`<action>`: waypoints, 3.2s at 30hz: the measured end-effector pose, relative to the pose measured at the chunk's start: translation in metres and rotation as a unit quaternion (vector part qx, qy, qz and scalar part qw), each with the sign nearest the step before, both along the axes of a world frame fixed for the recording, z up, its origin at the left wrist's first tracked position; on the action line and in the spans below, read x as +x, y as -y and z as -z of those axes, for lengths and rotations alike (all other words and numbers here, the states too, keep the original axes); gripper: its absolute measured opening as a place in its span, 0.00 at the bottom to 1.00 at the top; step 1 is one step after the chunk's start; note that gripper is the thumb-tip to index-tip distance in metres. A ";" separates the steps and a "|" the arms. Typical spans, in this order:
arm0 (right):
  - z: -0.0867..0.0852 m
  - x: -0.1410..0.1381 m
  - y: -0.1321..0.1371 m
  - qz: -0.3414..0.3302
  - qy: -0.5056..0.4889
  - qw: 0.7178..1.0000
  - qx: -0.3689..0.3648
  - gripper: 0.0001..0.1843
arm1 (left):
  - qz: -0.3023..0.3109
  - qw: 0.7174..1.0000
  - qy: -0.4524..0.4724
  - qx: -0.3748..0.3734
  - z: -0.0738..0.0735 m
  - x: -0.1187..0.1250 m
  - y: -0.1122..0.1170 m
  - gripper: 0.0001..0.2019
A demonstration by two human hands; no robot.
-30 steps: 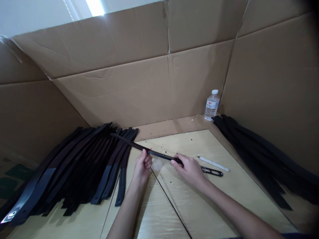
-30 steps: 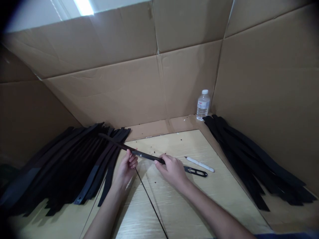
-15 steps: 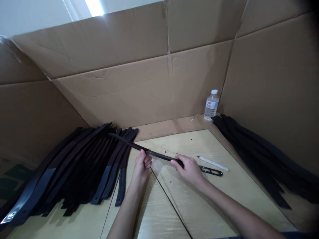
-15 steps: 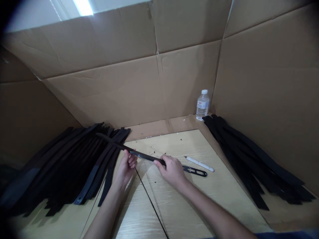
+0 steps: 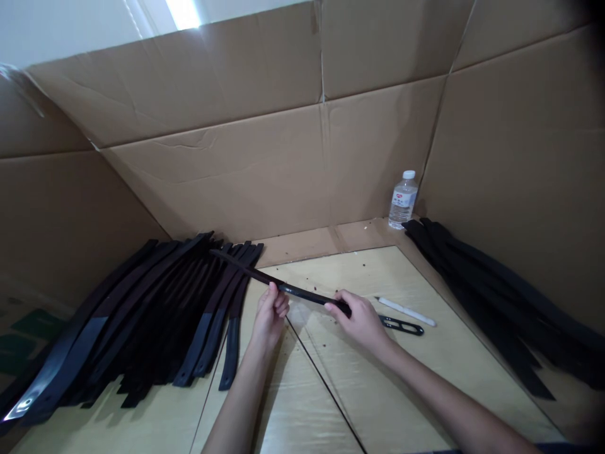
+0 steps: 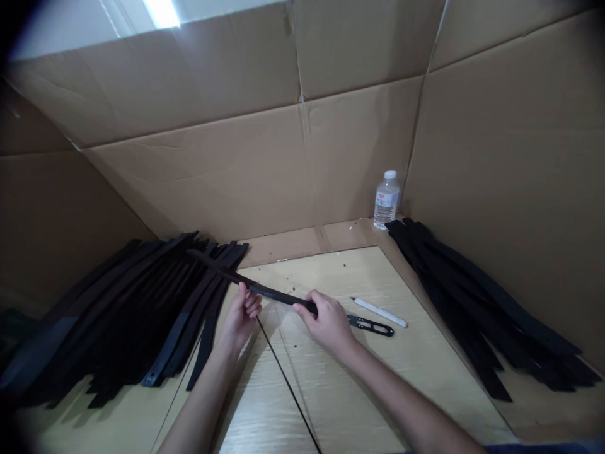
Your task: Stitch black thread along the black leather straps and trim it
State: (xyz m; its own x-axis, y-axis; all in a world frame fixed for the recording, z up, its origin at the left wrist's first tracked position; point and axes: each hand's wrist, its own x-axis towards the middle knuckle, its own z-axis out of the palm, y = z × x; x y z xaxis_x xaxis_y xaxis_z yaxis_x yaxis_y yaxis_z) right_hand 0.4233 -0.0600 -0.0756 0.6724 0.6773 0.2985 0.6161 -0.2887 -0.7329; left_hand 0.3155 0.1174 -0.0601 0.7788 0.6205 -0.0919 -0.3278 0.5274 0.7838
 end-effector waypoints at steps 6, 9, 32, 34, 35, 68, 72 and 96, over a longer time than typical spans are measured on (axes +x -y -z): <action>0.000 0.001 0.000 0.005 -0.015 1.000 0.006 0.16 | 0.005 1.000 -0.016 -0.011 -0.001 0.000 0.000 0.26; 0.000 0.001 0.000 0.007 -0.014 1.000 0.009 0.16 | 0.004 1.000 -0.009 -0.029 -0.001 0.000 0.000 0.25; 0.000 0.000 0.001 -0.006 -0.002 1.000 0.017 0.13 | -0.001 0.998 0.004 -0.055 -0.002 -0.003 0.000 0.23; -0.001 -0.001 0.001 -0.005 0.000 1.000 0.020 0.13 | 0.002 0.999 0.003 -0.053 -0.002 -0.003 0.000 0.23; -0.001 -0.001 0.001 -0.005 0.000 1.000 0.021 0.13 | 0.003 0.999 0.001 -0.053 -0.002 -0.003 -0.001 0.23; 0.000 -0.003 0.002 -0.008 0.045 0.999 -0.007 0.10 | 0.005 0.999 -0.010 -0.044 0.000 -0.001 0.001 0.25; -0.002 -0.004 0.003 -0.042 0.069 0.996 -0.025 0.08 | 0.002 0.999 -0.010 -0.041 -0.001 -0.001 0.002 0.21; -0.001 -0.005 0.002 -0.045 0.098 0.994 0.012 0.12 | 0.031 0.999 0.013 0.009 0.000 -0.003 0.008 0.26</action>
State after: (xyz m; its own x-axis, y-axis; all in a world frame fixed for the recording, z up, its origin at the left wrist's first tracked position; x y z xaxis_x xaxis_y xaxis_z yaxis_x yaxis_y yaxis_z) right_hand 0.4179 -0.0624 -0.0742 0.5375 0.7231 0.4338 0.7696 -0.2104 -0.6029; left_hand 0.3121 0.1099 -0.0598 0.8176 0.5726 -0.0605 -0.3152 0.5330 0.7852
